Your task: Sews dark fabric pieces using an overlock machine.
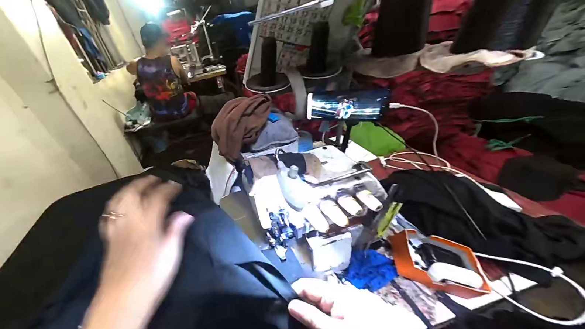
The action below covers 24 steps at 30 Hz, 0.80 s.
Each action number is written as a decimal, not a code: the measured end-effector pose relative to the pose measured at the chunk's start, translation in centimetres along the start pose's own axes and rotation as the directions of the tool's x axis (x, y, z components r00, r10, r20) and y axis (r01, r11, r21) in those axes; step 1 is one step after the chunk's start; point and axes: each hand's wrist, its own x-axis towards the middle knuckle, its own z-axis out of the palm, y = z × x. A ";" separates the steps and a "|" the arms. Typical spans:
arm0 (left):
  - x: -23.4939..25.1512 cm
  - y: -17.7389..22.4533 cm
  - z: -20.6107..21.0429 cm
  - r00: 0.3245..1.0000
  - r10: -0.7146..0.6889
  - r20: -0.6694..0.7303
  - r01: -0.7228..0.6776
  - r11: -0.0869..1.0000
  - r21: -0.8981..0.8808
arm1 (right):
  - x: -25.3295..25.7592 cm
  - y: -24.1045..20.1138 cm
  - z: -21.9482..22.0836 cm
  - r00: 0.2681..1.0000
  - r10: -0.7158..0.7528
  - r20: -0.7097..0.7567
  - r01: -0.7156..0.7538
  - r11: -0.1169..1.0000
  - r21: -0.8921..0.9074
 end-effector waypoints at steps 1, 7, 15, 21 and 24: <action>-1.7 1.8 1.9 0.992 0.068 0.103 -0.056 0.991 -0.122 | 0.6 0.4 0.5 1.000 0.018 0.024 -0.018 0.999 0.033; -6.3 3.2 6.5 0.973 0.157 0.168 -0.094 0.939 -0.331 | 0.5 1.6 -0.3 0.976 0.137 0.167 -0.138 0.990 -0.002; -5.2 -0.2 7.7 0.995 0.006 0.096 -0.009 1.000 0.026 | -1.0 2.6 -1.7 0.968 0.249 -0.006 -0.249 0.967 -0.044; -8.3 6.5 7.7 0.910 0.365 0.197 -0.155 0.740 -0.654 | -1.1 2.2 -1.6 0.971 0.222 0.090 -0.232 0.965 0.120; -8.8 7.5 8.6 0.916 0.361 0.176 -0.164 0.736 -0.657 | -1.3 1.5 -1.8 0.986 0.161 0.042 -0.164 0.984 0.067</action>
